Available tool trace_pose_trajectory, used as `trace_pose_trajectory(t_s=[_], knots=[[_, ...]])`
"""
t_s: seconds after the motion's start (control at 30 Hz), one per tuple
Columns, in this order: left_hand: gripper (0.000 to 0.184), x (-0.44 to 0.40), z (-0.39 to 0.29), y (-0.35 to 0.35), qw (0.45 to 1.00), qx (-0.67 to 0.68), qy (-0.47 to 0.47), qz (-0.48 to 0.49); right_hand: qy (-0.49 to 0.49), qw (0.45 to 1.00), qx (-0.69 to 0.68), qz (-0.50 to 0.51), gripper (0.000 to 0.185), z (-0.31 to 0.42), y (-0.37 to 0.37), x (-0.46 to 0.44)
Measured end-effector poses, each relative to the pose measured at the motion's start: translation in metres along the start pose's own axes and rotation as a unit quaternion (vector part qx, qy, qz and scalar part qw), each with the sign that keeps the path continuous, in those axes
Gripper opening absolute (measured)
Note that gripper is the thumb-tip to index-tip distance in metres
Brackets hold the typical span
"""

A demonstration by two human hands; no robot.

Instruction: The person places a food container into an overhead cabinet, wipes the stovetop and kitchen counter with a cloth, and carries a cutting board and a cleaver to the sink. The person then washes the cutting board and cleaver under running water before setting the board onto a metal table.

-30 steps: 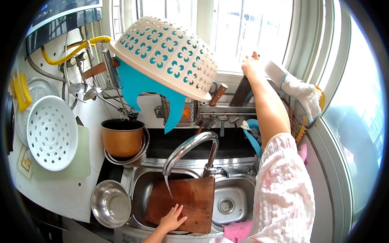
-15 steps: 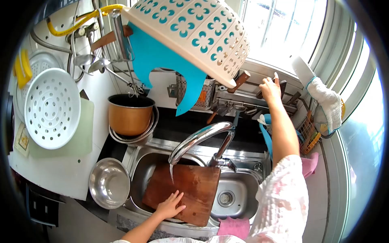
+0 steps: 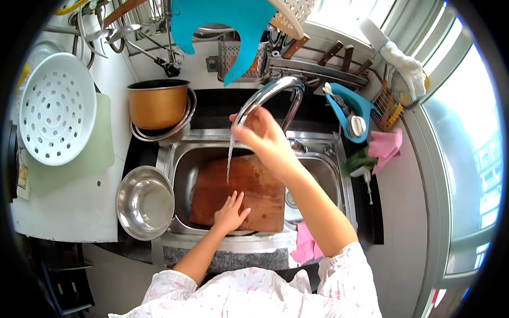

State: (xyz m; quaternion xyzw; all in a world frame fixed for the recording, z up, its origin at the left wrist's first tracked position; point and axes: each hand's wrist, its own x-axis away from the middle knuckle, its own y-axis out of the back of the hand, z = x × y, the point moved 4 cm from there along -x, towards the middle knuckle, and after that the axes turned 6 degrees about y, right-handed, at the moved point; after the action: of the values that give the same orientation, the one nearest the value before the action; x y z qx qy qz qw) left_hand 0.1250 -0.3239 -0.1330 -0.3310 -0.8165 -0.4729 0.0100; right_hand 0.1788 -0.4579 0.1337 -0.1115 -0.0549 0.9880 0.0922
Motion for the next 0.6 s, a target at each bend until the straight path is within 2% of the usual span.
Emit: trace_pose_trajectory(t_s=[0.03, 0.13, 0.27, 0.33, 0.5, 0.57, 0.6], knots=[[0.068, -0.001, 0.001, -0.003, 1.0, 0.004, -0.001, -0.006, 0.018, 0.999, 0.006, -0.034, 0.026, -0.002, 0.005, 0.001], [0.069, 0.0, 0.004, -0.01, 0.999, 0.042, 0.009, 0.014, 0.045, 0.996, 0.063, -0.047, 0.017, 0.002, 0.017, 0.023], [0.068, 0.001, 0.001, -0.023, 0.996, 0.089, -0.002, -0.018, 0.042, 0.995, 0.063, -0.069, 0.019, 0.014, 0.036, 0.05], [0.065, 0.006, -0.008, -0.027, 0.989, 0.119, -0.008, -0.089, 0.034, 0.993, 0.078, -0.08, 0.02, 0.015, 0.05, 0.061], [0.063, 0.017, -0.07, -0.04, 0.98, 0.089, -0.078, -0.161, 0.051, 0.991, 0.055, -0.109, 0.019, 0.019, 0.057, 0.075], [0.061, 0.02, -0.106, -0.037, 0.964, 0.077, -0.169, -0.192, 0.061, 0.991, 0.052, -0.11, 0.019, 0.014, 0.057, 0.073], [0.061, 0.018, -0.117, -0.035, 0.964, 0.077, -0.17, -0.19, 0.072, 0.99, 0.047, -0.11, 0.019, 0.012, 0.056, 0.073]])
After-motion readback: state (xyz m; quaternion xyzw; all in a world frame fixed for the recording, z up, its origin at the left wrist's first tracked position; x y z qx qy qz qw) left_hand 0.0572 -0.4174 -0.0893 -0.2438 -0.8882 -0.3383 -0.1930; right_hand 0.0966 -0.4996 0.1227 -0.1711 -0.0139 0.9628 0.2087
